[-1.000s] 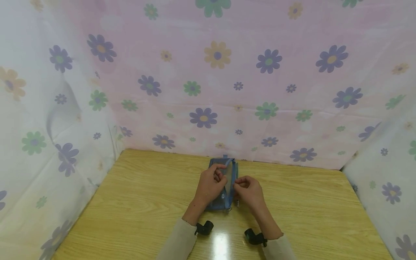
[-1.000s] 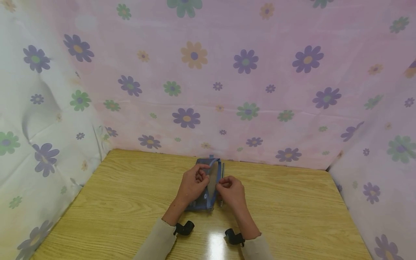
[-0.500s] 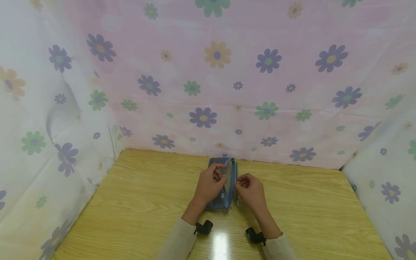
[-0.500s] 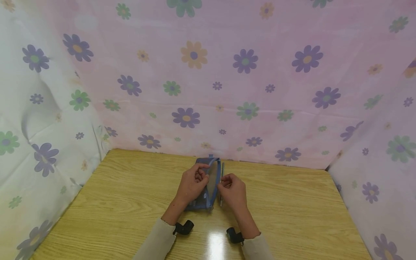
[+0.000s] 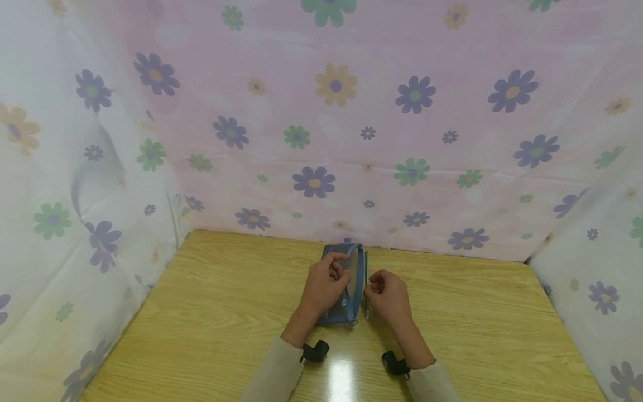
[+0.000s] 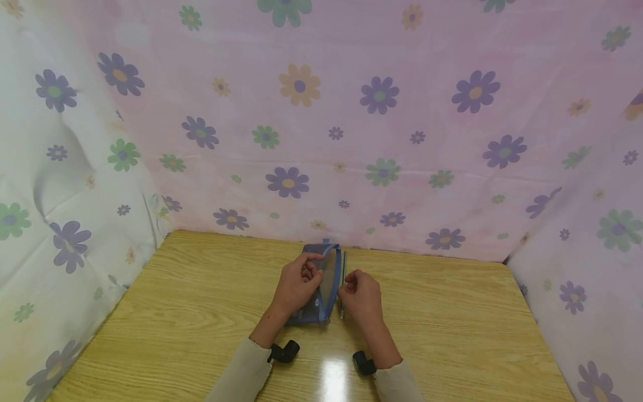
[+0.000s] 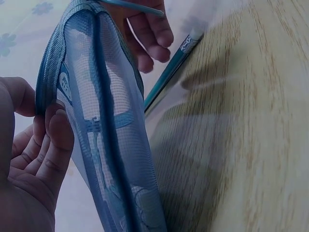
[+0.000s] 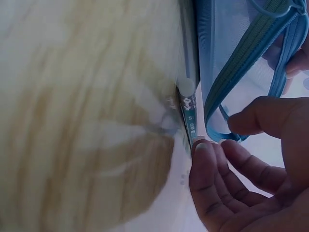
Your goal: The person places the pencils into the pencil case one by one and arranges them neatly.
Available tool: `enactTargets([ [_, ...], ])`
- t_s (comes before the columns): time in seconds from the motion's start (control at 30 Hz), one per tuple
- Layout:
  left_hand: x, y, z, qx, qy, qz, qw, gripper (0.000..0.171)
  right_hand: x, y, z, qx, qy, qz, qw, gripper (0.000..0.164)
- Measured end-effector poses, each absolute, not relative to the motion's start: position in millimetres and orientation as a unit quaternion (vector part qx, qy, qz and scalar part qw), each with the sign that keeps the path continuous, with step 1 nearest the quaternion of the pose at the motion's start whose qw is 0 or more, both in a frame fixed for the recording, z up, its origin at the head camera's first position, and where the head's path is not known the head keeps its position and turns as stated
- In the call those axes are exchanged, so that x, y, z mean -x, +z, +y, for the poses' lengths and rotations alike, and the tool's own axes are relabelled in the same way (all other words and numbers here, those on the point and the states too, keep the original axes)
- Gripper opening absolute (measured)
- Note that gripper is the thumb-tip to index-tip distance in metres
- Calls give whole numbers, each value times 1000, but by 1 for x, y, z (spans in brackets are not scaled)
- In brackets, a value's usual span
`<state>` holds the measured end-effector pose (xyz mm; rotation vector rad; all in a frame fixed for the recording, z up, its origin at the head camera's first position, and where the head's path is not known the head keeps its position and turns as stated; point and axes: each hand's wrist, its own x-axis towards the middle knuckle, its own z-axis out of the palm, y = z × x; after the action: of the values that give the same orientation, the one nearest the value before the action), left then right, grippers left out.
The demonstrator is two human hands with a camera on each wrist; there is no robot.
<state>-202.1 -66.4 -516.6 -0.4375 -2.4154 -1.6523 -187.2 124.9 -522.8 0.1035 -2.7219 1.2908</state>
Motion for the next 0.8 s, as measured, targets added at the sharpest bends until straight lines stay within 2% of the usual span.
enactTargets([
  [0.3, 202, -517, -66, 145, -558, -812, 90, 29, 185, -523, 125, -42, 402, -913, 52, 15],
  [0.8, 202, -517, -66, 146, -557, -812, 92, 30, 183, -521, 122, -24, 367, -929, 39, 8],
])
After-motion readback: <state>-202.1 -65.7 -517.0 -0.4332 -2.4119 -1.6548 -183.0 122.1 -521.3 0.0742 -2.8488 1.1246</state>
